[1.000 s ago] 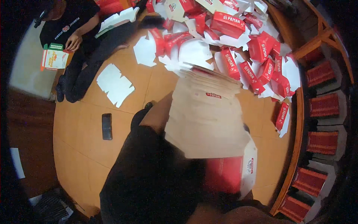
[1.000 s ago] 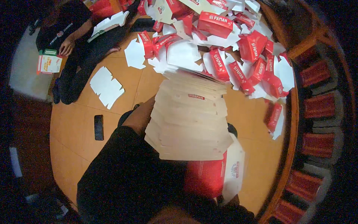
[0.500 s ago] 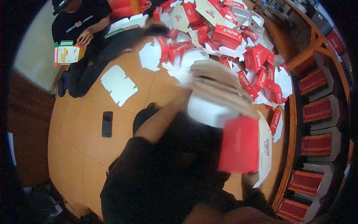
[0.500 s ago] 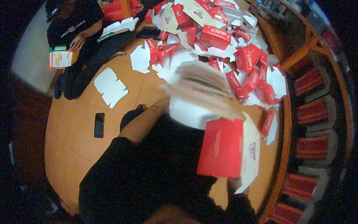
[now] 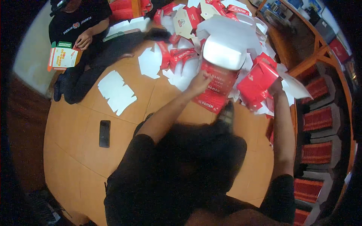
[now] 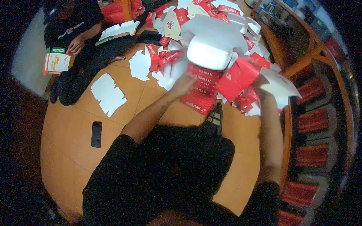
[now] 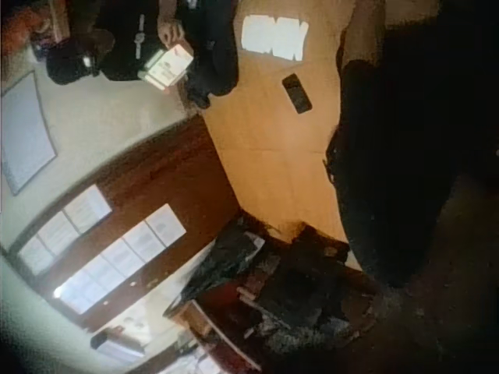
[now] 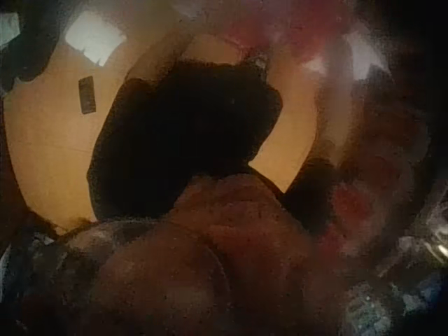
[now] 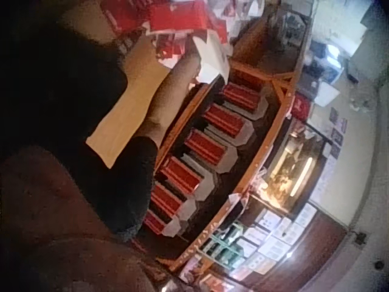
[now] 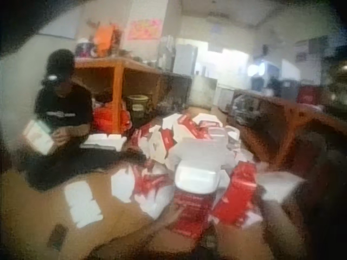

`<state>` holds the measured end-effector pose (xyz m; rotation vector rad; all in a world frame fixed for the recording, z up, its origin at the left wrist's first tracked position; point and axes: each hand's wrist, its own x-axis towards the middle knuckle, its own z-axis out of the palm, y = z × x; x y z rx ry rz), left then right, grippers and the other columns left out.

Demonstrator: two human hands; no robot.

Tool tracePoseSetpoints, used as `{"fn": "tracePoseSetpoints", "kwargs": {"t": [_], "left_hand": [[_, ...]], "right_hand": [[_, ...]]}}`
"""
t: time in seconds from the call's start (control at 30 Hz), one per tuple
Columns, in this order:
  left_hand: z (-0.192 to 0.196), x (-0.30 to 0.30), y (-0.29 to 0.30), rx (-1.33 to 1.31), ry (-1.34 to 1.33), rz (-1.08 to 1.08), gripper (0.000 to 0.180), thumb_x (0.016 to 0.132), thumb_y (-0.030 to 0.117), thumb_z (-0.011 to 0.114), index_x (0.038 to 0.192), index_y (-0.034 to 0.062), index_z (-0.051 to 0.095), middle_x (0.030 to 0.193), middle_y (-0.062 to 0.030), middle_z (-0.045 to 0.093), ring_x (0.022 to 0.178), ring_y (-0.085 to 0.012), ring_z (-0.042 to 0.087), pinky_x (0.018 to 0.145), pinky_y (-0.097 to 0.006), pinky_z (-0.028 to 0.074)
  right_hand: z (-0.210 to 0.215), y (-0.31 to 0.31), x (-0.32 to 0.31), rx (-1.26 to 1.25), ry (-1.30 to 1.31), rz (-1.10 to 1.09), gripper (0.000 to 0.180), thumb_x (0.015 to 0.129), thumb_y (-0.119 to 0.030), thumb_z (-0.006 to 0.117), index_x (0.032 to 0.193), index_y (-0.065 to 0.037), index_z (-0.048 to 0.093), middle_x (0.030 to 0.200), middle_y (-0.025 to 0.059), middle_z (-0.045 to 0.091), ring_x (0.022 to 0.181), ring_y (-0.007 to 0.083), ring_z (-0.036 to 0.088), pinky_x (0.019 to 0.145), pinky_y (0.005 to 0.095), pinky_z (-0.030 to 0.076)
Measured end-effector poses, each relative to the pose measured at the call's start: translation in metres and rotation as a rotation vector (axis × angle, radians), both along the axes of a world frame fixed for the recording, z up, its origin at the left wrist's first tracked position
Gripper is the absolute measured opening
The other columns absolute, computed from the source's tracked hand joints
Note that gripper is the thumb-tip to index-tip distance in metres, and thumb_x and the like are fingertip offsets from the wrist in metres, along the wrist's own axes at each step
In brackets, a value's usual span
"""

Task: The person sits on the floor and assembles small red and white cardboard boxes by folding the white inner trays and inserting them into the red outer sleeves. The person repeatedly picks up components, folds the trays, and slides them into the sleeves, stacking the finished boxes.

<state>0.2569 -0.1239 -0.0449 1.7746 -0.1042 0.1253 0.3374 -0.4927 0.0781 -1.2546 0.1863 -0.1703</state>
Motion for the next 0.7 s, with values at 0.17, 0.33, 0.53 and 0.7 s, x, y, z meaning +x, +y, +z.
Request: {"fn": "tracePoseSetpoints", "kwargs": {"t": [0.17, 0.33, 0.53, 0.7], "left_hand": [[-0.024, 0.034, 0.005, -0.008, -0.406, 0.348, 0.037, 0.088, 0.022, 0.074, 0.108, 0.0007, 0.052, 0.100, -0.0179, 0.060, 0.093, -0.0320, 0.060, 0.081, -0.042, 0.049], [-0.084, 0.039, 0.036, 0.204, -0.045, 0.281, 0.082, 0.080, 0.044, 0.079, 0.137, -0.0006, 0.041, 0.129, -0.0267, 0.055, 0.122, -0.0424, 0.052, 0.101, -0.049, 0.043], [-0.096, -0.023, -0.043, 0.281, 0.056, 0.539, 0.088, 0.083, 0.049, 0.075, 0.140, -0.0048, 0.037, 0.126, -0.0253, 0.056, 0.120, -0.0398, 0.053, 0.098, -0.050, 0.046], [-0.151, -0.050, -0.031, -0.466, 0.603, 0.465, 0.083, 0.087, 0.061, 0.065, 0.141, 0.0027, 0.040, 0.112, -0.0200, 0.060, 0.097, -0.0322, 0.062, 0.081, -0.047, 0.053]], "right_hand": [[-0.018, -0.002, 0.037, -0.028, 0.018, -0.018, 0.041, 0.095, -0.041, 0.058, 0.117, -0.007, 0.063, 0.102, 0.0079, 0.065, 0.086, 0.0201, 0.065, 0.071, 0.0367, 0.054], [-0.103, -0.022, 0.009, -0.149, 0.069, 0.039, 0.041, 0.096, -0.042, 0.057, 0.116, -0.007, 0.064, 0.100, 0.0075, 0.066, 0.085, 0.0197, 0.065, 0.070, 0.0365, 0.054], [-0.266, -0.255, -0.156, -1.379, 0.245, 0.226, 0.043, 0.093, -0.039, 0.056, 0.119, -0.005, 0.060, 0.102, 0.0162, 0.066, 0.094, 0.0311, 0.062, 0.079, 0.0453, 0.051], [-0.265, -0.173, -0.200, -1.178, 1.028, 0.278, 0.071, 0.084, -0.057, 0.067, 0.124, 0.001, 0.056, 0.101, 0.0167, 0.067, 0.098, 0.0279, 0.067, 0.076, 0.0457, 0.055]]}}
